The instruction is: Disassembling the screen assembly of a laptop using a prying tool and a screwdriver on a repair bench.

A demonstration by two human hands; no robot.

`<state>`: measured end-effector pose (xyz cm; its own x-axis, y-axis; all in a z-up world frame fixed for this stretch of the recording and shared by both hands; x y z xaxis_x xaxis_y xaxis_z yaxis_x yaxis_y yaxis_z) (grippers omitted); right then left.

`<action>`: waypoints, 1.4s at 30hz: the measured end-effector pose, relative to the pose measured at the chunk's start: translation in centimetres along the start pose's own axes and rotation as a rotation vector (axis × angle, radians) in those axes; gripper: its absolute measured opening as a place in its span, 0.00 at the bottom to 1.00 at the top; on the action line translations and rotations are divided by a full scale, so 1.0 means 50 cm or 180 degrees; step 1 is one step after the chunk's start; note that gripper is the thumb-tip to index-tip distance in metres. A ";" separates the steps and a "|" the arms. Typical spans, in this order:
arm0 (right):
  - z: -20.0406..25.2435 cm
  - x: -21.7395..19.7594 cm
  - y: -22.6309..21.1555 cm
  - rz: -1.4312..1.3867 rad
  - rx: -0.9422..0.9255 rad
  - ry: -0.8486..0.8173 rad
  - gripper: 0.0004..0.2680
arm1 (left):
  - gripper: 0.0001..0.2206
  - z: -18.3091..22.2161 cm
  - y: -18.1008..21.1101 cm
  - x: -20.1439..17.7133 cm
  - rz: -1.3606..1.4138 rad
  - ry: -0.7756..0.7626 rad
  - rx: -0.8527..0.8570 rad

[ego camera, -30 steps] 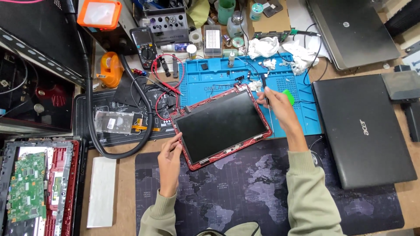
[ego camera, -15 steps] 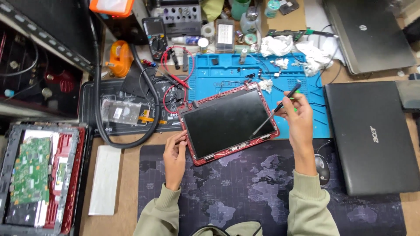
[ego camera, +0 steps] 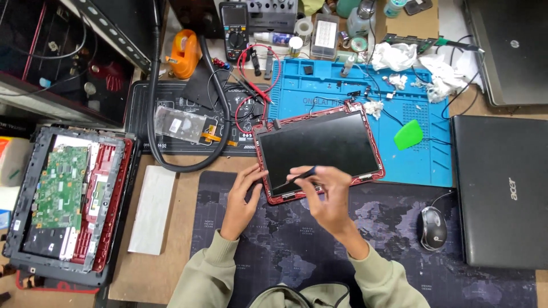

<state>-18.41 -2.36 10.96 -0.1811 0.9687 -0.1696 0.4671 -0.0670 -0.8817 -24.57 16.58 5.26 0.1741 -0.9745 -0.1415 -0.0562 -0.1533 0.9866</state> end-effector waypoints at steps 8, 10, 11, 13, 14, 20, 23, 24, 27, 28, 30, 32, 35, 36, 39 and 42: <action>0.020 0.027 0.003 0.0348 -0.0441 -0.0186 0.18 | 0.11 0.026 -0.020 0.006 -0.0281 0.0009 0.0167; 0.019 0.029 0.001 0.0383 -0.0435 -0.0235 0.18 | 0.10 0.028 -0.020 0.006 -0.0294 0.0021 0.0184; 0.018 0.030 0.000 0.0390 -0.0423 -0.0238 0.18 | 0.09 0.029 -0.021 0.006 -0.0331 0.0013 0.0195; 0.013 0.031 0.002 0.0399 -0.0436 -0.0236 0.18 | 0.08 0.023 -0.018 0.007 -0.0368 0.0010 0.0231; 0.016 0.033 0.003 0.0448 -0.0462 -0.0256 0.18 | 0.08 0.023 -0.015 0.007 -0.0373 -0.0001 0.0238; 0.015 0.030 -0.006 0.0371 -0.0563 -0.0146 0.18 | 0.07 0.029 -0.021 0.009 -0.0384 -0.0026 0.0241; -0.001 0.013 -0.009 0.0289 -0.0500 0.0067 0.17 | 0.08 0.027 -0.016 0.009 -0.0421 -0.0032 0.0247; -0.007 0.003 -0.010 0.0273 -0.0466 0.0161 0.17 | 0.08 0.025 -0.013 0.011 -0.0449 -0.0038 0.0236; -0.055 -0.046 -0.039 0.0389 -0.0122 0.0159 0.06 | 0.07 0.024 -0.008 0.015 -0.0537 -0.0041 0.0240; -0.065 -0.067 -0.025 0.0405 -0.0118 0.0181 0.06 | 0.07 0.025 -0.010 0.017 -0.0530 -0.0066 0.0248; -0.085 -0.114 -0.004 0.1062 -0.0391 0.0684 0.05 | 0.08 0.028 -0.017 0.019 -0.0611 -0.0013 0.0181; -0.082 -0.164 0.021 0.1092 -0.0461 0.1124 0.12 | 0.09 0.026 -0.020 0.022 -0.0647 -0.0017 0.0176; -0.082 -0.228 0.010 0.1075 -0.0449 0.1693 0.18 | 0.10 0.032 -0.040 0.020 -0.0673 -0.0080 0.0137; -0.085 -0.249 -0.002 0.1040 -0.0377 0.1832 0.17 | 0.11 0.034 -0.049 0.020 -0.0655 -0.0147 0.0117; -0.077 -0.284 -0.002 0.1262 -0.0585 0.2004 0.18 | 0.12 0.034 -0.047 0.021 -0.0639 -0.0141 0.0185; -0.072 -0.303 0.004 0.1440 -0.0636 0.2074 0.17 | 0.13 0.034 -0.052 0.022 -0.0704 -0.0131 0.0147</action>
<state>-12.46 -16.18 14.93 0.5726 0.8067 -0.1460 0.5309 -0.5006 -0.6838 -25.93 15.64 2.38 0.1469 -0.9221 -0.3579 -0.0661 -0.3702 0.9266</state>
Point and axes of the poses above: each hand's wrist, its own z-axis away from the middle knuckle, its own x-axis out of the palm, y = z × x, the point moved 3 cm from there along -z, towards the middle knuckle, and after that the axes turned 7 degrees about z, right-handed, at the moved point
